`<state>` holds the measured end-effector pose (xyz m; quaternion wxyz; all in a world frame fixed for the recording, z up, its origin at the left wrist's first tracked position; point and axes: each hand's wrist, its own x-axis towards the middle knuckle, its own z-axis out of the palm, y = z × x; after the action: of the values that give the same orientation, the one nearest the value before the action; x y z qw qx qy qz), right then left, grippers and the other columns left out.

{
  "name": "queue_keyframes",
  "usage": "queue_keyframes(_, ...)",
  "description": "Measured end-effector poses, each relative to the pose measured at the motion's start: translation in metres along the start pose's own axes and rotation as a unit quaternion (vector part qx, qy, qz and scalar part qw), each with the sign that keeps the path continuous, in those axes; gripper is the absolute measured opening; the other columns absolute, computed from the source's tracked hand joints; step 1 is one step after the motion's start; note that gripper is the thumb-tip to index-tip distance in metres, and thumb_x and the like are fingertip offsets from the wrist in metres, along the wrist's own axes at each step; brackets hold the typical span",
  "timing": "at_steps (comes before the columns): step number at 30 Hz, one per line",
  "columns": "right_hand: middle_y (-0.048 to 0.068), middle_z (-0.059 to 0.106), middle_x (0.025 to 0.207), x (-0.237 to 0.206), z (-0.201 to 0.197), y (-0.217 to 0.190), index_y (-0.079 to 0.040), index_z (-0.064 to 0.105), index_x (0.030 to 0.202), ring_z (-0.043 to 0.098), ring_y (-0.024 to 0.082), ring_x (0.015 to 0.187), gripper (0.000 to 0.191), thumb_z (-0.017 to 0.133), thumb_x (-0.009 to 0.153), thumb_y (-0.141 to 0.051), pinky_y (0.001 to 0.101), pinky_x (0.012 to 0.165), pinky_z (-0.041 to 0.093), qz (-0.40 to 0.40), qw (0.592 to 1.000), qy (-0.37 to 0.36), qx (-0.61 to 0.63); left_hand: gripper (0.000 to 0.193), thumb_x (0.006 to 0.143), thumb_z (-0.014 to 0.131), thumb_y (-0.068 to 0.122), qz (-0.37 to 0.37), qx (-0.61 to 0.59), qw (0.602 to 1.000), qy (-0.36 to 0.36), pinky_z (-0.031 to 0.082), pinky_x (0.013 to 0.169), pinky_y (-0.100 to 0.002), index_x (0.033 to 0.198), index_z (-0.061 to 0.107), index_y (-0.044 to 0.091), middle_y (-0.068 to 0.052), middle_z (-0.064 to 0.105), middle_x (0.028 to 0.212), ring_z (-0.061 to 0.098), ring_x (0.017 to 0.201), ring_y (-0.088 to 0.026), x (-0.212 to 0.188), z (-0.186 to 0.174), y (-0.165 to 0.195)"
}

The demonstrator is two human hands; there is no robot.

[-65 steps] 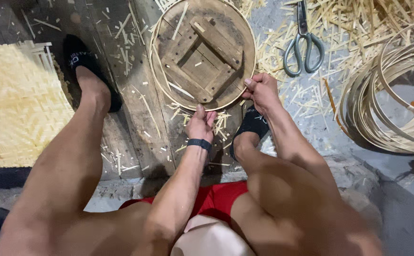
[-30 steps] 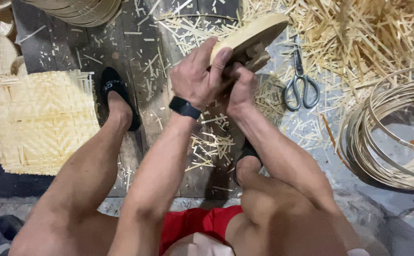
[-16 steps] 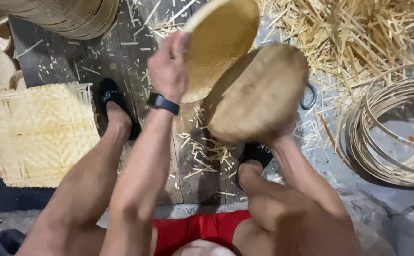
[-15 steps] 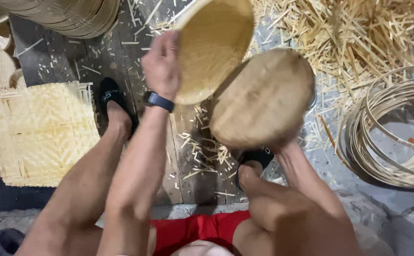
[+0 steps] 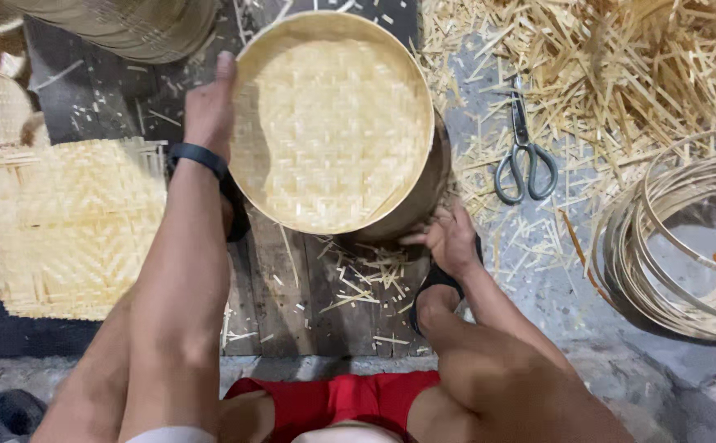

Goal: The person places a woven bamboo mat on a wooden block, fits a bamboo ring over it, and trims the excess mat with shears. The person repeats this process multiple times, stacking the finished trays.

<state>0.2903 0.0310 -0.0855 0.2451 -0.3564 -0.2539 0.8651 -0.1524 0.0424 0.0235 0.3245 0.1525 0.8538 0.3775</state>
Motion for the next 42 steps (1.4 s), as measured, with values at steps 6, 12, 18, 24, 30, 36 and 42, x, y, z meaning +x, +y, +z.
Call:
queue_keyframes(6, 0.015, 0.069, 0.086, -0.025, -0.035, -0.029, 0.007, 0.059, 0.127, 0.074, 0.024, 0.069, 0.066, 0.044, 0.103, -0.054, 0.0281, 0.047, 0.055, -0.005, 0.973, 0.127, -0.19, 0.073, 0.09, 0.064, 0.068, 0.006, 0.019, 0.997, -0.07, 0.05, 0.074, -0.034, 0.086, 0.074, -0.004, -0.009, 0.071, 0.085, 0.058, 0.081, -0.015, -0.017, 0.067, -0.026)
queue_keyframes(12, 0.01, 0.067, 0.082, -0.024, -0.023, -0.05, 0.006, 0.059, 0.122, 0.066, 0.018, 0.06, 0.044, 0.057, 0.104, -0.034, 0.0268, 0.047, 0.052, -0.05, 0.946, 0.154, -0.283, 0.054, 0.104, 0.067, 0.05, 0.23, 0.223, 0.945, 0.072, 0.051, 0.09, -0.042, 0.111, 0.073, -0.003, -0.022, 0.07, 0.101, 0.062, 0.095, -0.03, -0.061, 0.114, -0.015)
queue_keyframes(18, 0.014, 0.069, 0.083, -0.029, -0.017, -0.023, 0.008, 0.058, 0.107, 0.071, 0.02, 0.064, 0.034, 0.059, 0.107, -0.027, 0.0304, 0.053, 0.058, -0.03, 0.966, 0.123, -0.226, 0.041, 0.086, 0.076, 0.028, 0.518, 0.179, 0.823, -0.151, 0.049, 0.104, -0.051, 0.117, 0.07, 0.002, -0.021, 0.066, 0.12, 0.061, 0.117, -0.038, -0.211, 0.167, -0.058)
queue_keyframes(24, 0.011, 0.074, 0.085, -0.037, -0.018, -0.005, 0.0, 0.065, 0.113, 0.075, 0.017, 0.07, 0.027, 0.057, 0.103, -0.024, 0.0286, 0.051, 0.057, 0.01, 0.944, 0.091, -0.317, 0.015, 0.082, 0.069, 0.01, 0.418, 0.204, 0.855, -0.228, 0.049, 0.077, -0.049, 0.095, 0.076, 0.007, -0.017, 0.064, 0.09, 0.06, 0.088, -0.037, -0.242, 0.159, -0.08)
queue_keyframes(30, 0.007, 0.071, 0.076, -0.063, -0.012, -0.004, 0.002, 0.068, 0.097, 0.067, 0.013, 0.07, 0.028, 0.063, 0.103, -0.025, 0.0326, 0.064, 0.054, -0.115, 0.9, 0.111, -0.405, 0.017, 0.077, 0.075, 0.017, 0.316, 0.225, 0.883, -0.263, 0.054, 0.071, -0.045, 0.092, 0.079, 0.009, -0.012, 0.066, 0.083, 0.066, 0.078, -0.031, -0.248, 0.128, -0.024)
queue_keyframes(36, 0.022, 0.067, 0.077, -0.076, -0.006, -0.001, -0.002, 0.066, 0.091, 0.067, 0.04, 0.073, 0.022, 0.072, 0.094, -0.024, 0.0454, 0.063, 0.052, -0.235, 0.769, 0.17, -0.57, 0.07, 0.073, 0.081, 0.048, 0.355, 0.396, 0.81, -0.247, 0.051, 0.092, -0.044, 0.131, 0.066, 0.012, -0.015, 0.066, 0.113, 0.063, 0.107, -0.033, -0.267, 0.131, -0.011)
queue_keyframes(42, 0.022, 0.066, 0.078, -0.07, 0.002, 0.005, -0.003, 0.065, 0.082, 0.066, 0.045, 0.077, 0.017, 0.069, 0.087, -0.019, 0.0486, 0.063, 0.052, -0.242, 0.749, 0.225, -0.574, 0.066, 0.074, 0.061, -0.001, 0.507, 0.392, 0.729, -0.24, 0.027, 0.121, -0.044, 0.14, 0.054, 0.003, -0.018, 0.047, 0.153, 0.038, 0.146, -0.035, -0.253, 0.155, -0.054)
